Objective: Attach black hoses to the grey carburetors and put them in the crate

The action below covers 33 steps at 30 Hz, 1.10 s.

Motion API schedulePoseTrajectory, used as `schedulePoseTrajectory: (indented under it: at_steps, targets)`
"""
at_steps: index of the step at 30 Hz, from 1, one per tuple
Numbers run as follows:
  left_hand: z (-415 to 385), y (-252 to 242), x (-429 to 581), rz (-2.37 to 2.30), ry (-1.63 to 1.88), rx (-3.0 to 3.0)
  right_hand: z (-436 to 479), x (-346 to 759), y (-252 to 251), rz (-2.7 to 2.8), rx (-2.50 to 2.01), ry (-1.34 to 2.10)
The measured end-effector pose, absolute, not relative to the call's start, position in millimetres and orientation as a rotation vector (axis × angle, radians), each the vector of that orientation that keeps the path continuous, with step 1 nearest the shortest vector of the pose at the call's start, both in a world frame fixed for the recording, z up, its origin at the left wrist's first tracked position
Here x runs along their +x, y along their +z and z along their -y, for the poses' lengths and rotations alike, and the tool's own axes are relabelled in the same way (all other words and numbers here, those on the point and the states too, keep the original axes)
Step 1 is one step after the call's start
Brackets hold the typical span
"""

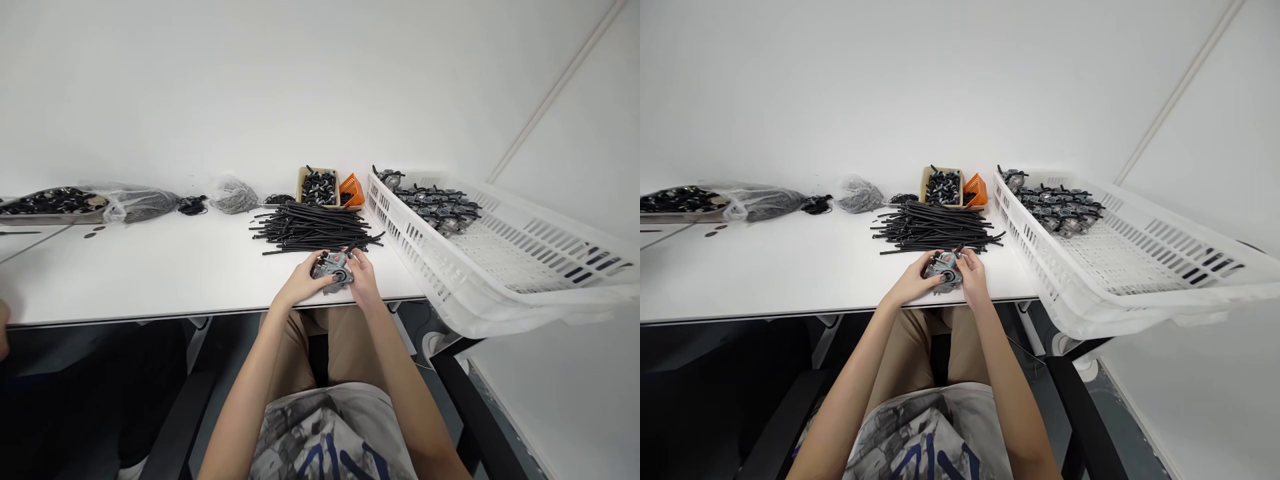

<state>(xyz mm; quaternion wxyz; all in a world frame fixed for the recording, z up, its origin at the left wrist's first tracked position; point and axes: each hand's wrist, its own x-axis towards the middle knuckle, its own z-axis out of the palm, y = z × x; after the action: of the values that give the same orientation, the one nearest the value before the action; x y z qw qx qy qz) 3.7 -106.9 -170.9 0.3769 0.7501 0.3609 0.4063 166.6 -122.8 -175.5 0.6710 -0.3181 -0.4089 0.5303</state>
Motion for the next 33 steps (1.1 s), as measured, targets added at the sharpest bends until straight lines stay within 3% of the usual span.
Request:
schedulePoseTrajectory:
  at_steps: [33]
  targets:
    - [107.3, -169.7, 2.9, -0.926, 1.033, 1.916, 124.0, 166.4, -173.2, 0.882, -0.691, 1.213]
